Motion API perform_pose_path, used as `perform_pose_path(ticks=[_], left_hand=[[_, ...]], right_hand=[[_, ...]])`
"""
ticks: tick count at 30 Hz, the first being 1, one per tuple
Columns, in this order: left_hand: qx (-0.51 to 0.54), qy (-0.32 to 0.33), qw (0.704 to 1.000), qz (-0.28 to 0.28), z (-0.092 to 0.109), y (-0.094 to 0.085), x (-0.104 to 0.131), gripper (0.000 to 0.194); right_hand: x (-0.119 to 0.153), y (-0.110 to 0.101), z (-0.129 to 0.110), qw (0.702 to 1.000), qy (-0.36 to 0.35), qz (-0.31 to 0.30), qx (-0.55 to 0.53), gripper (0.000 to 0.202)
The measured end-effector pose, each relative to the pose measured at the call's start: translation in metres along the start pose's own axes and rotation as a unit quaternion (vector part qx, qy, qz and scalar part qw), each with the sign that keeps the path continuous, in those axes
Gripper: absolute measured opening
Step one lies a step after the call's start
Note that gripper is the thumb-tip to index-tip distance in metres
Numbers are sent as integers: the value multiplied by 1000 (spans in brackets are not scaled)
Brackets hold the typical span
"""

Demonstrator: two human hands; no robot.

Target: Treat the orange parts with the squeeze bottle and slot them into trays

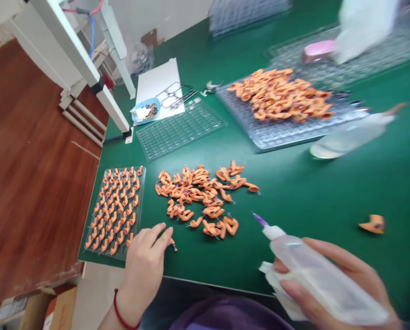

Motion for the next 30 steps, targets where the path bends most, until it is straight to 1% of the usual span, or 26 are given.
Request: perform_pose_path(ticks=[2,3,4,6,8,10,12,14,16,17,18,20,22,23,24,25,26,30], left_hand=[[-12,22,1000,-15,-3,6,0,38],[-11,25,1000,-13,-5,8,2,39],[-6,25,1000,-1,-6,9,4,39],[19,-3,999,26,-9,9,7,36],[61,-53,996,44,-6,8,9,28],[113,-115,986,47,1,7,8,19],[169,-180,968,38,12,7,5,15],[235,-241,942,11,23,9,1,12],[307,-305,901,-39,33,13,-2,8],[343,-341,873,-68,37,15,-2,4],[380,-378,839,-98,41,18,-2,3],[456,-454,751,-145,47,23,-1,13],[524,-514,658,-172,51,28,1,26],[548,-534,618,-180,52,30,2,31],[565,-547,588,-188,53,32,3,36],[576,-556,567,-195,54,34,4,40],[583,-560,553,-200,54,35,5,42],[606,-567,516,-213,58,37,6,45]], right_hand=[[3,2,1,999,-19,-3,-26,56],[4,3,2,999,-29,-10,-39,56],[5,5,3,998,-37,-18,-53,56],[4,8,7,994,-59,-47,-80,52],[3,11,10,984,-102,-100,-104,46],[3,14,12,971,-149,-148,-117,42],[6,15,12,959,-184,-178,-123,45],[9,17,10,950,-209,-200,-118,50],[12,18,8,939,-239,-222,-109,58],[13,17,8,934,-253,-229,-105,60],[13,17,7,930,-260,-239,-101,62],[13,16,7,927,-261,-250,-103,63],[12,14,7,931,-242,-248,-113,60],[11,13,7,935,-229,-243,-121,57],[10,13,7,938,-217,-238,-130,53],[10,12,6,940,-206,-235,-139,50],[10,13,5,941,-195,-236,-145,48],[9,13,2,937,-184,-253,-153,47]])
Point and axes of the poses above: each hand's wrist, its own x-axis away from the middle knuckle, its own y-axis out of the palm, z = x × y, the point moved 2 cm from there along -x, towards the middle knuckle, and after that the axes turned 14 degrees about z, right-handed, at the moved point
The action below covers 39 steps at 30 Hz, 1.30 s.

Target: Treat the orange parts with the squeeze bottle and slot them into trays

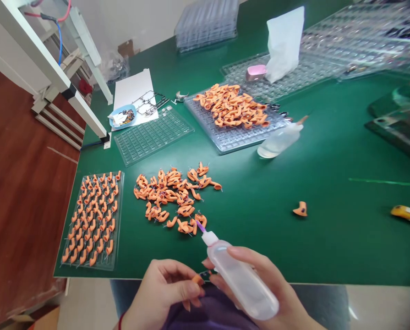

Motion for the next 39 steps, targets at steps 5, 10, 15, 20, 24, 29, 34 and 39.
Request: perform_pose_path(ticks=[5,10,15,20,24,29,34,39], left_hand=[[13,-13,1000,3,-1,4,4,42],[-3,14,1000,4,-1,5,6,42],[18,-1,1000,-3,-5,8,7,39],[52,-33,998,-14,-7,12,8,40],[63,-46,997,-17,-8,13,9,41],[65,-36,997,-19,-8,15,9,41],[63,-19,998,-17,-9,17,8,42],[56,-9,998,-12,-9,19,8,43]], right_hand=[[-1,-1,2,1000,26,-10,-9,44],[0,-4,3,1000,23,-11,-8,45],[0,-4,-1,998,53,-15,-34,42],[3,-3,-1,997,71,-16,-41,42],[4,-4,1,995,74,-19,-67,43],[6,-2,0,993,88,-14,-73,42],[12,5,-8,985,151,60,-57,34],[14,13,-17,980,173,68,-64,33]])
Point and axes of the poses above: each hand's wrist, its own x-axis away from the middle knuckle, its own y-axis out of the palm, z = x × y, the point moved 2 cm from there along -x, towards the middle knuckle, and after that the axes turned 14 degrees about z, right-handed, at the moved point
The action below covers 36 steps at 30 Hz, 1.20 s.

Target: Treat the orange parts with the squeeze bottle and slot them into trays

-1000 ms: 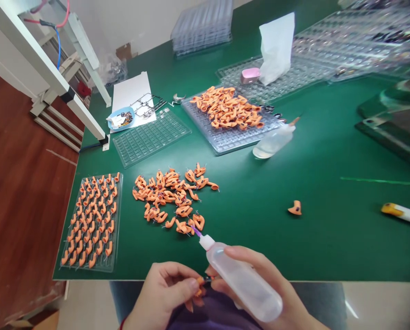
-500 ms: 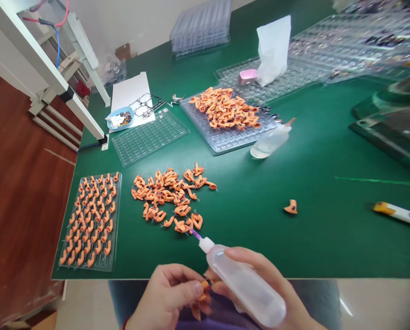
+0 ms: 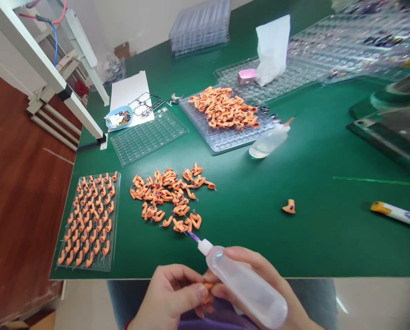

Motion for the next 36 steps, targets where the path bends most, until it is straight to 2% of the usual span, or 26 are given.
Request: perform_pose_path(ticks=[6,8,10,11,12,13,15,16,18,20,23,28,36], left_hand=[[-23,22,999,-9,-4,-2,-1,43],[-51,48,998,-2,-5,-5,-1,41],[-116,125,985,21,-2,-10,-2,33],[-165,191,967,41,1,-12,-2,26],[-222,269,935,65,6,-14,-2,18],[-280,354,888,91,10,-16,-1,11],[-379,500,766,140,16,-19,0,10],[-415,552,706,159,17,-21,0,14],[-466,610,615,177,16,-24,-2,19],[-495,633,568,180,13,-27,-5,21],[-507,640,548,180,10,-28,-8,23],[-509,640,550,170,9,-27,-7,26],[-504,639,557,163,8,-27,-8,26]], right_hand=[[0,3,-1,1000,-2,4,8,33],[-1,-1,2,1000,-18,4,14,35],[-5,-10,6,998,-45,1,36,38],[-7,-17,8,996,-69,4,57,41],[-10,-24,10,991,-101,9,85,44],[-13,-31,11,982,-146,20,119,47],[-17,-41,14,952,-239,29,189,49],[-19,-45,15,939,-267,23,214,47],[-20,-47,17,929,-277,-5,244,43],[-20,-45,17,929,-267,-24,255,42],[-18,-43,17,926,-268,-33,265,47],[-16,-46,21,917,-264,-28,299,39],[-18,-44,18,916,-261,-26,305,39]])
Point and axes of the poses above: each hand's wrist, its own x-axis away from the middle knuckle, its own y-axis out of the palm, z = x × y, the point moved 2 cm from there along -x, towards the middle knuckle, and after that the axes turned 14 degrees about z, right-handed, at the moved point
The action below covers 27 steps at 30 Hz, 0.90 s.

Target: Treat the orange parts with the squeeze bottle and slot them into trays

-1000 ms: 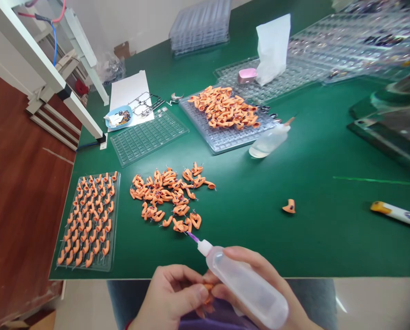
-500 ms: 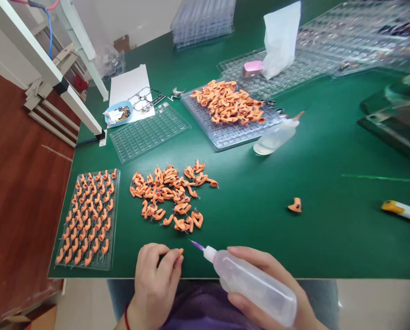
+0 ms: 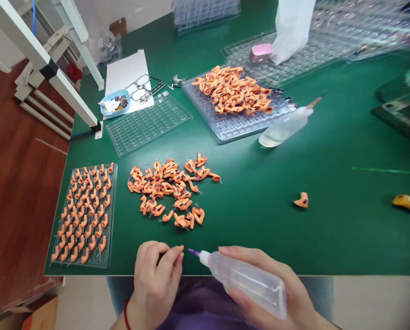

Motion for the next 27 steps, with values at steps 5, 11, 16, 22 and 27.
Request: perform_pose_path(ticks=[5,11,16,22,27], left_hand=[[0,2,1000,2,0,1,0,24],[14,15,1000,21,1,1,-1,22],[12,15,1000,22,1,1,-1,23],[13,17,1000,22,0,2,-1,22],[17,17,999,24,1,2,-1,23]], right_hand=[[-2,1,-2,1000,-6,-3,9,37],[2,0,-1,1000,-16,-12,23,35],[1,1,-1,999,-22,-18,34,34],[1,2,0,999,-23,-11,36,34],[2,1,0,999,-25,-6,34,33]])
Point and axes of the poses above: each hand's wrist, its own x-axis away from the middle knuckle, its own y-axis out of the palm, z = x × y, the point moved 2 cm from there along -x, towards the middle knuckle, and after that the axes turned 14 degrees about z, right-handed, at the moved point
